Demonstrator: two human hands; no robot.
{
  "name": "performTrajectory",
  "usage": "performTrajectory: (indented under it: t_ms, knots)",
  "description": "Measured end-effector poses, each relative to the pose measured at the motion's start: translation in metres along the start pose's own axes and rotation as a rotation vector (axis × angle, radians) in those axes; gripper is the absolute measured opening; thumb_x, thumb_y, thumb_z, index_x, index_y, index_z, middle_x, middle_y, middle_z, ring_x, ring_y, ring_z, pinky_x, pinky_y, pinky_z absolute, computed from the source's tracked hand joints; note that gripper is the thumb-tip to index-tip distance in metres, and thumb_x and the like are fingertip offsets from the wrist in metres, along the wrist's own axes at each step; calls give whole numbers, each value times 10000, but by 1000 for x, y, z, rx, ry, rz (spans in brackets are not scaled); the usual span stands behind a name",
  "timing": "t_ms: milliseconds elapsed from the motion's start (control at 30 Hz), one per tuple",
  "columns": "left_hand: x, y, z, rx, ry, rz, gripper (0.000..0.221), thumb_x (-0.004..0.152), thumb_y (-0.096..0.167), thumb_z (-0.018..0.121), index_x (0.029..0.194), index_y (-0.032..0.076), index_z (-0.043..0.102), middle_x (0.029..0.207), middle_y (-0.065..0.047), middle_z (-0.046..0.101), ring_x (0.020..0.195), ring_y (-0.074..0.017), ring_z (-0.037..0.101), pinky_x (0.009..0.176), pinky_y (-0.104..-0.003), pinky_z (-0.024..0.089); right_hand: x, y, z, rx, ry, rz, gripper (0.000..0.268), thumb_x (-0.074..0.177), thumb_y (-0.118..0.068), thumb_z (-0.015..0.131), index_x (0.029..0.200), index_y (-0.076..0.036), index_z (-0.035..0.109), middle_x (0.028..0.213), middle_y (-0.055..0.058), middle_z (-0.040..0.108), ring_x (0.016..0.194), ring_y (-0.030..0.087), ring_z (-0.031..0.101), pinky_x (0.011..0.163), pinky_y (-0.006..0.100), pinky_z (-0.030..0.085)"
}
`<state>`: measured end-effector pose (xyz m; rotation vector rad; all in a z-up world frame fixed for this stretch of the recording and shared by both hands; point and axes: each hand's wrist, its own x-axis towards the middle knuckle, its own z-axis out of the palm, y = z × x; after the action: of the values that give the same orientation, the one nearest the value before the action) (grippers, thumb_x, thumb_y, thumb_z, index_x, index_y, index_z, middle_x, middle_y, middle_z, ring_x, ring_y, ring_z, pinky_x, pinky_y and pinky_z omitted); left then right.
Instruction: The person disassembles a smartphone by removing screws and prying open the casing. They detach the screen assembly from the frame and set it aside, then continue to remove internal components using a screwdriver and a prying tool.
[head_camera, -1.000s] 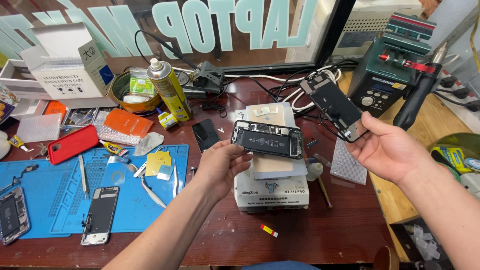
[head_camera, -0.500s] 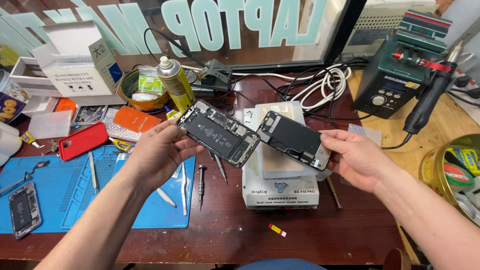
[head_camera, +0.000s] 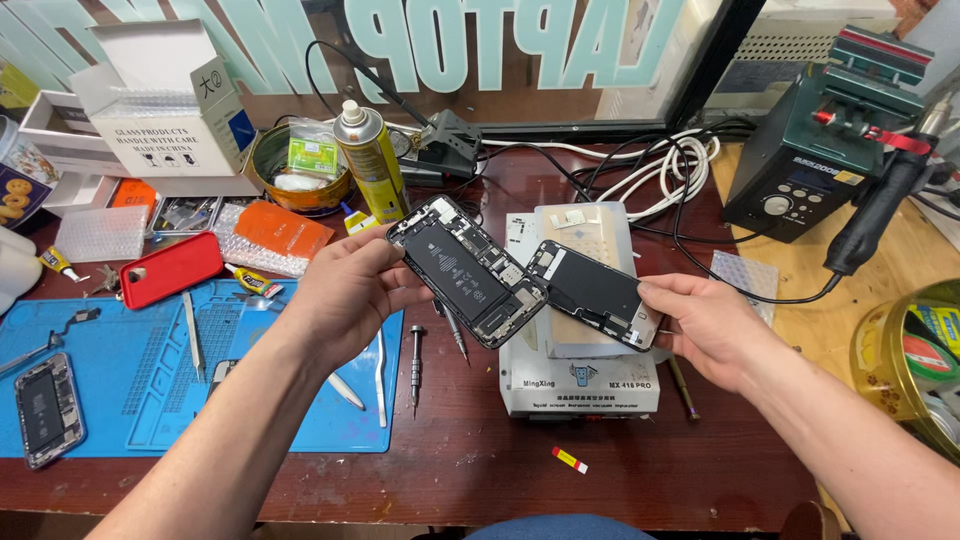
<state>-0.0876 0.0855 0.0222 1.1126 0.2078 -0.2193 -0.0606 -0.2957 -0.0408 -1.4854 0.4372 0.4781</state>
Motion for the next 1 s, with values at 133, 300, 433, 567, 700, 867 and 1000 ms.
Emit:
performTrajectory:
  t_ms: [133,300,433,567,700,867,1000]
  knots:
    - [1,0,-4,6,-26,-10,276,961,9,490,1196,-45,625,988,-107,736,765,-168,708,732,-380,637,-5,-3,4,3,-21,-13,224,976,-185,629,1135,-47,706,960,27,702,837,134,643,773,350,547]
    - [3,5,2,15,-19,-53,339,939,1,477,1236,-37,634,969,-100,752,742,-151,711,727,-364,625,-28,-28,19,-421,324,-205,289,1002,-228,651,1197,-32,733,1010,74,734,880,158,664,794,327,533]
    - [7,13,16,16,-161,-26,357,956,6,494,1279,-36,641,956,-89,741,694,-126,676,737,-376,636,-50,-69,39,-442,240,-468,365,1009,-232,627,1244,31,721,1018,112,734,832,163,645,734,317,538]
    - [14,20,34,67,-215,-35,354,976,42,506,1303,0,636,943,-68,729,697,-116,692,734,-373,629,-63,-88,75,-44,-295,-213,404,999,-221,543,1301,26,649,1058,87,751,871,126,711,785,300,594]
    - [13,22,46,26,-261,22,327,993,81,553,1296,7,651,940,-46,699,733,-104,656,763,-375,631,-68,-91,94,106,-459,-122,375,1006,-164,520,1298,35,644,1085,95,749,913,150,704,838,324,584]
    - [-4,3,58,-123,-265,-82,276,999,234,574,1175,29,632,996,-71,747,871,-165,723,802,-348,607,-65,-83,102,186,-467,-176,337,1017,-137,517,1288,19,642,1107,89,734,958,155,700,870,336,579]
    - [-13,-10,63,14,-203,-88,240,937,43,637,1176,55,660,1024,-26,744,899,-135,711,806,-353,601,-63,-78,107,150,-416,-202,322,1021,-142,508,1251,32,653,1098,102,735,952,157,701,864,339,585]
